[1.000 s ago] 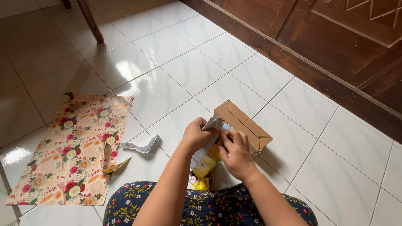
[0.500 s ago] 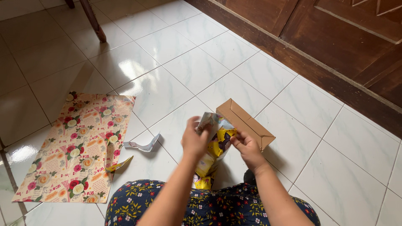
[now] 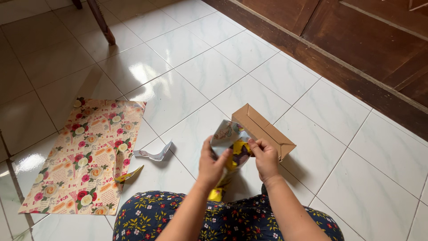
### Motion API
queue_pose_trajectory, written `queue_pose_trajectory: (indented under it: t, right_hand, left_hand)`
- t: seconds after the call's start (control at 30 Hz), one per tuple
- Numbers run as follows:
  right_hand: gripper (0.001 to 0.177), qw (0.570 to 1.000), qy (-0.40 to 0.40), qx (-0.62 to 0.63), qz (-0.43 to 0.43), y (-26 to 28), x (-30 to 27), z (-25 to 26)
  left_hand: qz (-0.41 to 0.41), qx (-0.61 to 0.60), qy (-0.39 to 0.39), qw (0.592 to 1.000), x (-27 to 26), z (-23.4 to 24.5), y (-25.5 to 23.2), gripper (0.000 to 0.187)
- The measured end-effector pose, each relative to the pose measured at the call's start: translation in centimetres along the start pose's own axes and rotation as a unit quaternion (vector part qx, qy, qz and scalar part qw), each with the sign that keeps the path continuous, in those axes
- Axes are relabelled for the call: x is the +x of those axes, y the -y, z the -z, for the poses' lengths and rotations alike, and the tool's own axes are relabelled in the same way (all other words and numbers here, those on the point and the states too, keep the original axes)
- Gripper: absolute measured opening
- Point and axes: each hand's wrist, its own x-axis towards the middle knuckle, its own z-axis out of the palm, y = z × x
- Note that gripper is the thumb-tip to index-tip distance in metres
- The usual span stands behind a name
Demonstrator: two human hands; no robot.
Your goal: The person sits on a tiled floor and uses red-handled scissors to cut a piece of wrapping paper from a roll. They then fold the paper around a small rectangular box, tucking and creasing the edges to form a wrapped package.
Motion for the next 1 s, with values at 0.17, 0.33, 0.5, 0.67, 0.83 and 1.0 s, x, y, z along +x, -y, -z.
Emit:
queue_pose_trajectory:
  t: [0.17,0.33,0.5,0.67,0.83,1.0]
  right_hand:
    - [0.022,0.992,0.081,-0.058,-0.080,3.5,-1.4,0.1]
    - [0.039,0.986,0.105,-0.085,-0.102,5.1,-2.5,-1.2]
    - [0.033,0.984,0.112,-0.034,-0.137,2.8,-0.9,0.7]
    - [0.017,0.972,-0.123,-0.154,-0.124,0.1,5.5,6.2]
    - [0.023,0.970,-0.069,-0.205,-0.110,-0.7,7.1,5.5]
    - [0.034,0.978,0.171,0.018,-0.120,3.3,5.1,0.6]
  left_hand:
    - [0.120,-0.016,0.087,0.989,2.8,4.1,-1.3,0.075]
    - [0.123,-0.006,0.111,0.986,2.8,3.8,-2.7,0.077]
    - [0.115,0.117,0.048,0.985,1.6,2.3,-4.2,0.080]
    - [0.161,0.152,0.040,0.974,2.9,1.9,-5.4,0.075]
    - [0.175,0.064,0.059,0.981,3.6,1.9,-5.3,0.072]
    - [0.124,0.115,0.073,0.983,4.1,2.3,-4.5,0.057]
